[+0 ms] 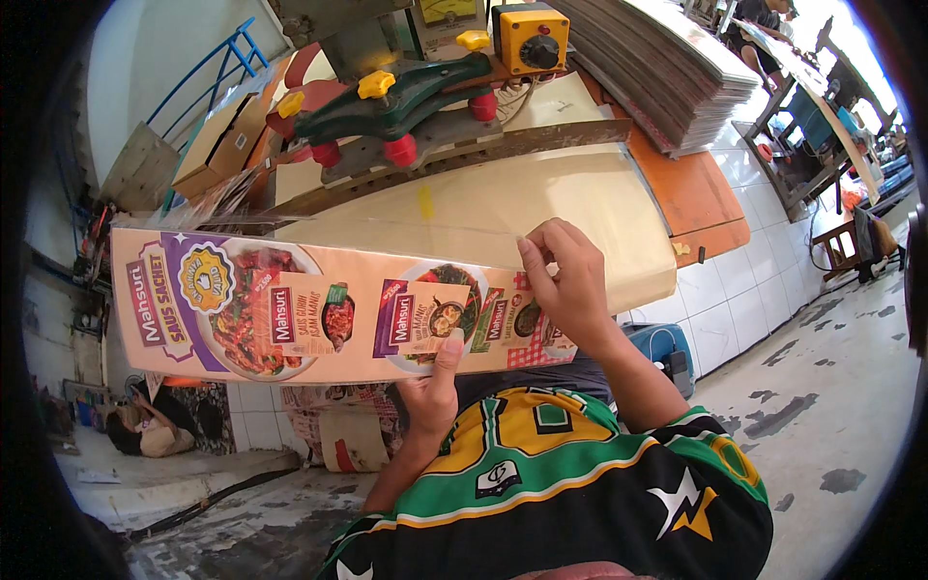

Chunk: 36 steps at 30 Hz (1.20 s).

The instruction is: The person picks up a strip of printed plastic labels, positions it under a heat-sealing machine, presses the machine down to seal the edges, and then stacks the finished bag onto a pile.

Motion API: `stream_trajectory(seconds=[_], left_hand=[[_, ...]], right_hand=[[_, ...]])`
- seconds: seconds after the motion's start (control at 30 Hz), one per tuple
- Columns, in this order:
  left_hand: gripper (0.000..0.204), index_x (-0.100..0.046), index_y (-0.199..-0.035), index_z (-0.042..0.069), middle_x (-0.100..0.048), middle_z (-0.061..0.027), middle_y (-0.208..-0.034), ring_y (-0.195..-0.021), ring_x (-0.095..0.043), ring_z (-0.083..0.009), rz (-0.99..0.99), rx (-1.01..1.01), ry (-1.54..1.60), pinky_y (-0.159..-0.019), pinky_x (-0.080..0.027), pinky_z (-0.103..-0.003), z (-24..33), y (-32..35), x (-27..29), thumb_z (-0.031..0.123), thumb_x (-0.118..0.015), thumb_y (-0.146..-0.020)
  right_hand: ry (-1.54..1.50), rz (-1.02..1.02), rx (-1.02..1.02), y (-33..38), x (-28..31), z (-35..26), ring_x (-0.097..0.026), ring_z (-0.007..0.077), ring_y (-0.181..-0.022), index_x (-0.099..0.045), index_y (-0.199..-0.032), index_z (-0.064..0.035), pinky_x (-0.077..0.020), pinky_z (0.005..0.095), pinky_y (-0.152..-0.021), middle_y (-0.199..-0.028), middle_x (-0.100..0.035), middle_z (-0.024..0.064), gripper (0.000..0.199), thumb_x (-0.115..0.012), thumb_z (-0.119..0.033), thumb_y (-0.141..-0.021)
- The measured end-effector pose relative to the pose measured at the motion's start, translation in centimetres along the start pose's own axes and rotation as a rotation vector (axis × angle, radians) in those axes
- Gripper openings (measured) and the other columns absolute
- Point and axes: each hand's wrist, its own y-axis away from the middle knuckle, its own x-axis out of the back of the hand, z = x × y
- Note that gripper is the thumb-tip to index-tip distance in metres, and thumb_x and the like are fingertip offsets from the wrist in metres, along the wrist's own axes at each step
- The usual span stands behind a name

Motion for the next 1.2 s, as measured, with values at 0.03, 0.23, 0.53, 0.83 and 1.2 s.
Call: stream_trajectory(seconds=[0.03, 0.23, 0.53, 0.83, 1.2], left_hand=[[0.051, -0.043, -0.141, -0.001, -0.056, -0.0122, -0.133, -0.120, -0.057, -0.0211, -0.013, -0.011, -0.017, -0.103, -0.048, -0.036, 0.3, 0.1, 0.0, 0.002, -0.065, -0.095], [0.054, -0.041, -0.143, -0.001, -0.055, -0.0121, -0.134, -0.121, -0.057, -0.0220, -0.030, -0.089, -0.072, -0.104, -0.048, -0.037, 0.8, 0.6, -0.1, 0.001, -0.064, -0.095], [0.057, -0.040, -0.148, 0.006, -0.051, -0.0089, -0.141, -0.129, -0.053, -0.0221, 0.127, -0.065, 0.212, -0.108, -0.048, -0.041, 1.0, -1.9, 2.2, 0.006, -0.063, -0.096], [0.051, -0.045, -0.142, 0.003, -0.056, -0.0098, -0.136, -0.122, -0.058, -0.0199, 0.129, -0.107, 0.286, -0.107, -0.049, -0.037, 1.2, -2.7, 2.2, -0.002, -0.063, -0.095], [0.056, -0.042, -0.145, 0.003, -0.055, -0.0112, -0.137, -0.126, -0.055, -0.0239, 0.146, -0.072, 0.195, -0.110, -0.046, -0.041, 0.8, -2.3, 2.3, 0.000, -0.063, -0.093]], right_hand=[[0.086, 0.029, 0.060, -0.1, 0.1, 0.2, -0.060, 0.0295, -0.072, -0.060, -0.083, -0.0017, -0.0473, 0.0408, -0.064, -0.078, -0.060, 0.0124, 0.013, -0.068, -0.008, -0.090], [0.326, 0.115, 0.222, -2.0, 2.2, 2.6, -0.059, 0.0308, -0.071, -0.062, -0.082, -0.0047, -0.0452, 0.0408, -0.063, -0.076, -0.060, 0.0101, 0.017, -0.073, -0.016, -0.088], [-0.435, -0.470, -0.354, -1.0, 4.0, 3.3, -0.060, 0.0067, -0.077, -0.070, -0.095, 0.0014, -0.0496, 0.0256, -0.070, -0.080, -0.066, 0.0000, 0.044, -0.051, -0.036, -0.108], [-0.466, -0.520, -0.228, -1.6, 4.1, 3.0, -0.058, 0.0064, -0.079, -0.070, -0.095, -0.0010, -0.0483, 0.0238, -0.071, -0.083, -0.066, -0.0010, 0.020, -0.070, -0.021, -0.097], [-0.439, -0.429, -0.285, -1.3, 2.7, 2.9, -0.056, 0.0071, -0.074, -0.068, -0.096, -0.0008, -0.0471, 0.0258, -0.069, -0.079, -0.065, -0.0002, 0.026, -0.067, -0.026, -0.099]])
